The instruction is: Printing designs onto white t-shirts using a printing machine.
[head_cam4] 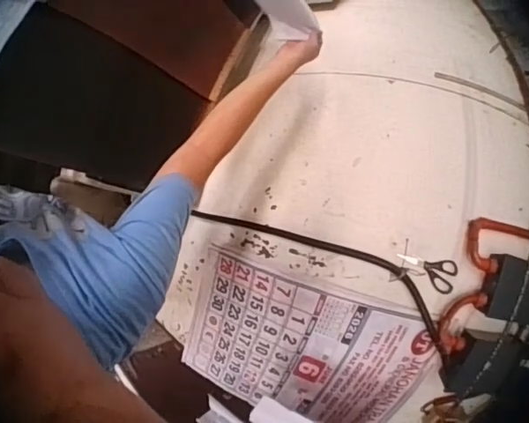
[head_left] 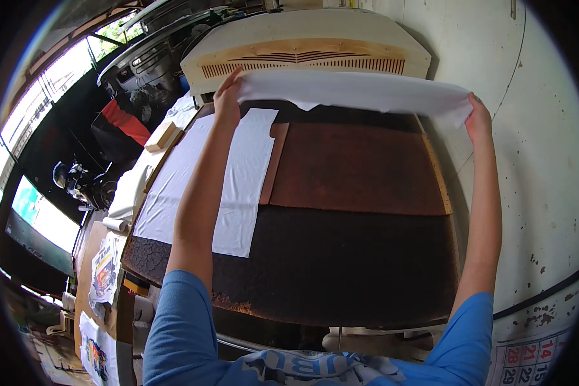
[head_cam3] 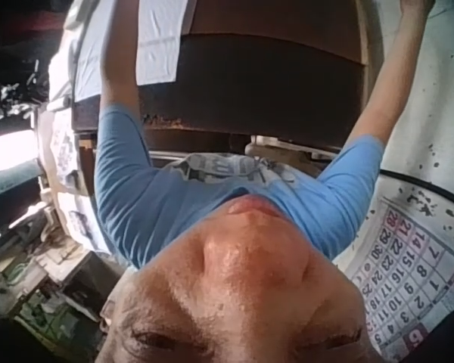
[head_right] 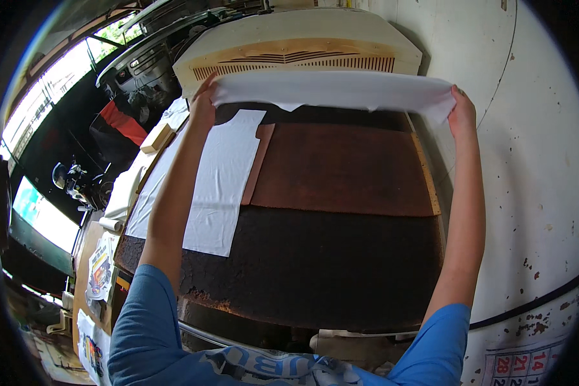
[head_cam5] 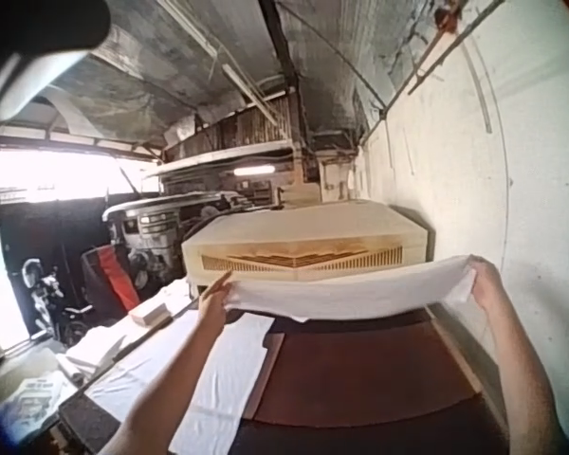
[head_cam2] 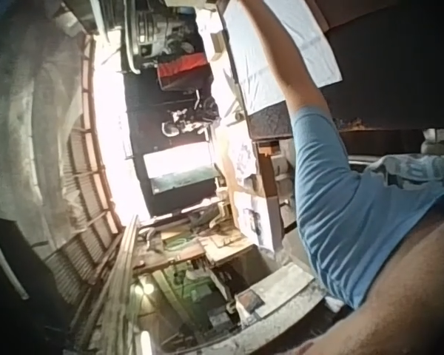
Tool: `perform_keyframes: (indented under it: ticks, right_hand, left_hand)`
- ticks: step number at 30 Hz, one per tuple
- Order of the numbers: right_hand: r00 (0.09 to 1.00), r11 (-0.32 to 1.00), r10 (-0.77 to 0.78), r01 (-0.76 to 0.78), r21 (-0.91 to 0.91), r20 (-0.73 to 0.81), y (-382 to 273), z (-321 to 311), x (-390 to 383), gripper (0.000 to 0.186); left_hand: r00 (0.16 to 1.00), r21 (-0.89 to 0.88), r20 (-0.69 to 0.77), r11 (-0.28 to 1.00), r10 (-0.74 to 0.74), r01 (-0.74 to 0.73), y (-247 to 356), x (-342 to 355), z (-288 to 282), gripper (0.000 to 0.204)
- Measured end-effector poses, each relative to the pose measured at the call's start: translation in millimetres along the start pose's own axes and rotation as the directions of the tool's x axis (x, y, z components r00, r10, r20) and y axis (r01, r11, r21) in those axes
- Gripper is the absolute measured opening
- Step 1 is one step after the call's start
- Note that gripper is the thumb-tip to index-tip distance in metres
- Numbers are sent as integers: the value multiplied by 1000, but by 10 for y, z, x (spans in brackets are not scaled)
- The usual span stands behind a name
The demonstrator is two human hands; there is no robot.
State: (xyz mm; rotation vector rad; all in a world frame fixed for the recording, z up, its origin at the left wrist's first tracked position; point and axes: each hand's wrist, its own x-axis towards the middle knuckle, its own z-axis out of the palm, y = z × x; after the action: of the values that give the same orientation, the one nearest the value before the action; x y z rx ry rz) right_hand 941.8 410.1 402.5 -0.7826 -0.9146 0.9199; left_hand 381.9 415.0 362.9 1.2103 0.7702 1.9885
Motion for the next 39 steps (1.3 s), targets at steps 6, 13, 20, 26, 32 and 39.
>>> perform_keyframes:
  ticks: [6,13,20,26,32,39]
  right_hand:
    - [990,991,93,-103,-91,-108,347,-420,-463,35]
    - [971,891,25,-130,-435,-237,996,-970,-1209,34]
    - [978,408,-136,-88,-909,-155,1612,-1557,-1935,33]
    - [968,212,-173,-145,-966,-183,1613,-1785,-2346,35]
    - [973,121,-203,-84,-989,-108,1475,-1768,-2588,32]
    - [977,53,-204,-59,-997,-69,1386,-1718,-2810,27]
  left_hand:
    - [997,256,66,967,-36,18,-178,-758,-186,30]
    - [906,357,-84,837,-414,416,-690,-1851,-453,22]
    - [856,708,-184,538,-484,457,-904,-2772,-646,18]
    - [944,798,-44,558,-326,230,-800,-3212,-696,17]
    - [937,814,-28,536,-348,224,-614,-3457,-746,16]
    - [934,880,-23,435,-358,188,-415,-3584,-740,15]
